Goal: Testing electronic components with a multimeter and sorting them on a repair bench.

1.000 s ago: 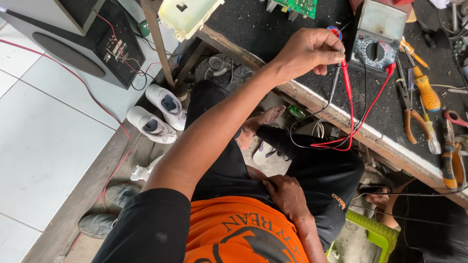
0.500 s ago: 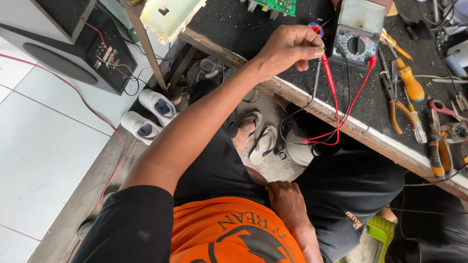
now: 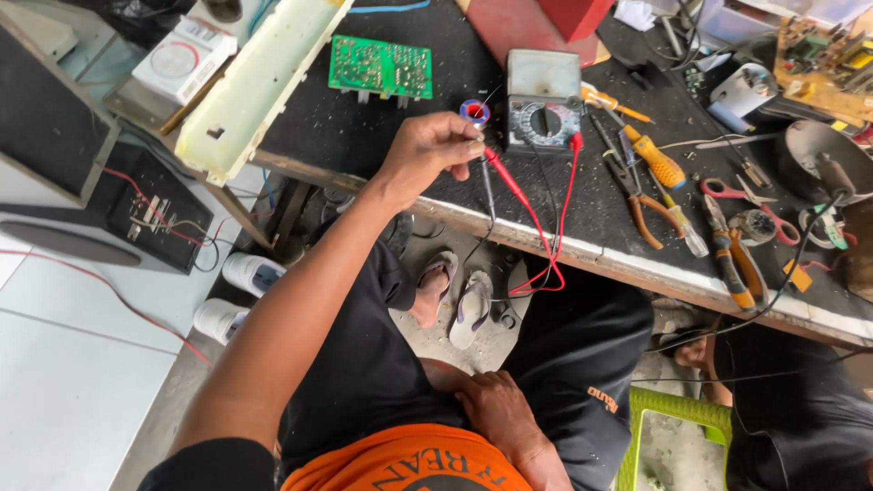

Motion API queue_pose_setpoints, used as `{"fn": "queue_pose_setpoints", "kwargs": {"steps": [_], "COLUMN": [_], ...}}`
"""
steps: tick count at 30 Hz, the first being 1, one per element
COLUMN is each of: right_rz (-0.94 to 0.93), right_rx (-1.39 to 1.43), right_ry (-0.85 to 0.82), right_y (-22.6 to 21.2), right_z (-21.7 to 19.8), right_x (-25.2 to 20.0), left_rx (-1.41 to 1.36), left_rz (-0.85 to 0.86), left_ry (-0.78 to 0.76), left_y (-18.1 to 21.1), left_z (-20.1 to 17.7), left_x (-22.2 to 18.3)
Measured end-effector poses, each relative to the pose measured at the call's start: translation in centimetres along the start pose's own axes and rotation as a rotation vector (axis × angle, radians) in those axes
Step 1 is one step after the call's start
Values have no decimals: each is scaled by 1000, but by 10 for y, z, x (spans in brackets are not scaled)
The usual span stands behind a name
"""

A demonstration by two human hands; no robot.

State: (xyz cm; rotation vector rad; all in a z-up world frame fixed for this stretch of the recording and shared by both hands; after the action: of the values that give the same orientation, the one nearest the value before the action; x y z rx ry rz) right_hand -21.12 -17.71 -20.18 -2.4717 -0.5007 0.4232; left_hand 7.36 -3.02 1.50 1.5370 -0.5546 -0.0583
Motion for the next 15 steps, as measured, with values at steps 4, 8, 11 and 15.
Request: {"fn": "queue_pose_setpoints", "kwargs": {"steps": [4,8,11,15], "right_rz": [-29,-71,-84,-103], "right_rx": [24,1,26,49], "right_ry": [54,51,27,5], "right_y": [14,15,11,11], "right_z": [8,15,15,16], "right_x": [4,5,7,14], "left_rx": [3,9,5,16], "left_rz": [-13,-37,-40,-48], "left_ry": [0,5,15,22], "left_y": [-1,-3,-5,-4], "left_z": [2,3,4,2], "left_x": [2,1,0,1]}}
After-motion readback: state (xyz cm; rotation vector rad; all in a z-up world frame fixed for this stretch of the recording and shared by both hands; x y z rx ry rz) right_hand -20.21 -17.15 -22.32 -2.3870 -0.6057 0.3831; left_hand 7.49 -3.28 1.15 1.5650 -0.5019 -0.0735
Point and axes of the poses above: each hand's wrist, its own x-axis towards the middle knuckle, its own z-axis out of the palm, y = z × x, the point moved 7 cm from there along x, towards the middle knuckle, and after that the axes turned 14 degrees about x, right-handed, at the moved point
